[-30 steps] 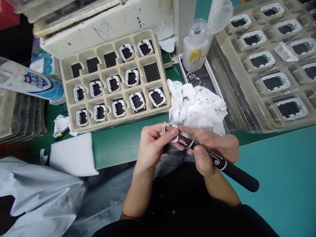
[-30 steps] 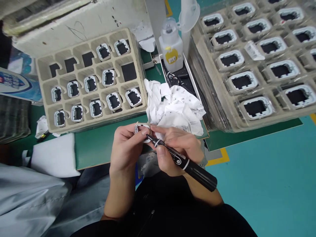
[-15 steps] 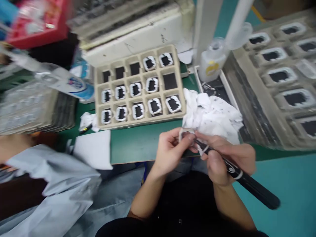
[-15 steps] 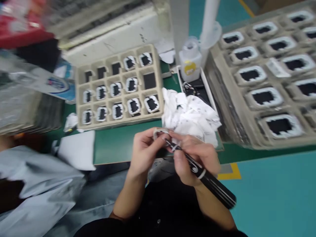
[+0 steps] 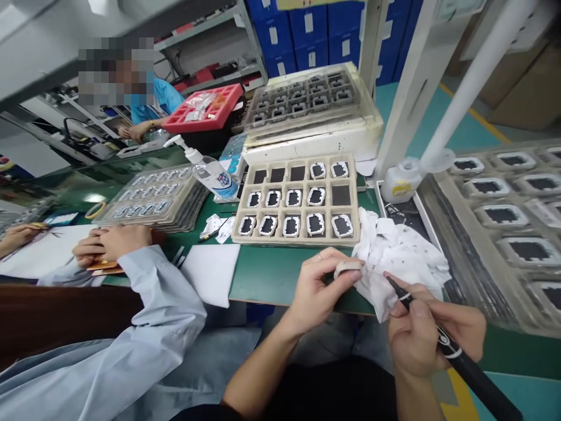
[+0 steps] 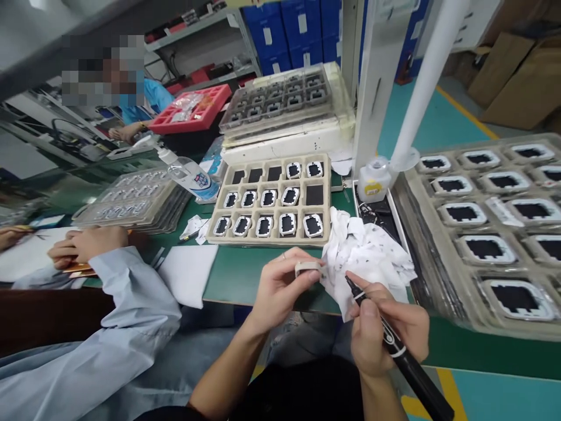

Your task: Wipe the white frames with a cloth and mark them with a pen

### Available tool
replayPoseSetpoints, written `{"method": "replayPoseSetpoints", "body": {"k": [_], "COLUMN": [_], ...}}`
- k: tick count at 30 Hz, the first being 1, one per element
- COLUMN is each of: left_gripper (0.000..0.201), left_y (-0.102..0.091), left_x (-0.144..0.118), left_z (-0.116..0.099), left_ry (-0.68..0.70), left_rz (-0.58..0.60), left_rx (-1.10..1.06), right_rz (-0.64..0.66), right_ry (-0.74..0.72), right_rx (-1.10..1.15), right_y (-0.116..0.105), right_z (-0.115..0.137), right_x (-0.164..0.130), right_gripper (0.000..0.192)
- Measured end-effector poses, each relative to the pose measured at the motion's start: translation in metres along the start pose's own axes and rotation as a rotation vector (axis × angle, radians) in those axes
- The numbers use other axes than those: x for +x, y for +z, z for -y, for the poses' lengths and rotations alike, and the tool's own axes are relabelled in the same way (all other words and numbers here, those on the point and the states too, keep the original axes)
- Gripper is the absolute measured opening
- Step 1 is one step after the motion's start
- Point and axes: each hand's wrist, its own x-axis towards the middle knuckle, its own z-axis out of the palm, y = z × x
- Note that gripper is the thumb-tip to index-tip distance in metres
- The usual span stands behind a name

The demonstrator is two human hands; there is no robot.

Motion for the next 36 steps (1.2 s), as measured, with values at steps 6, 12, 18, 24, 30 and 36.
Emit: {"method": "replayPoseSetpoints", "body": {"k": [6,12,18,24,30,36], "left_gripper": [0.035,0.036,0.013,0.027,0.032,0.029], "left_y": [-0.024,-0.02,0.004,0.012,-0.024,-0.052], "left_x": [0.066,0.143,0.157,0.146,0.186,0.226], "left_z": [-0.03,-0.042,-0.031,-0.04,-0.053,-0.051], "left_ry": [0.052,0.112,0.12,0.059,-0.087,-0.193], "left_rz": [-0.228,-0.213,-0.093,-0.123,-0.155,-0.028], "left_rx": [0.234,0.802,1.153,1.343,1.347,1.27], "right_rz": [-0.032,-0.036,-0.034,-0.029,-0.033,-0.01], "right_ry": [-0.165,-0.138,-0.139,-0.138,-0.13,-0.124], "right_rx": [0.12,0.139,0.095,0.118,0.144,0.145], "right_y": [0.008,0.007,0.005,0.006,0.008,0.008], "right_z": [0.006,0.002,-0.001,-0.004,-0.002,0.0], "right_x": [0.004,0.0,-0.002,-0.004,-0.004,-0.003], "right_gripper": [0.015,0.014,0.014,0.013,0.013,0.013]}}
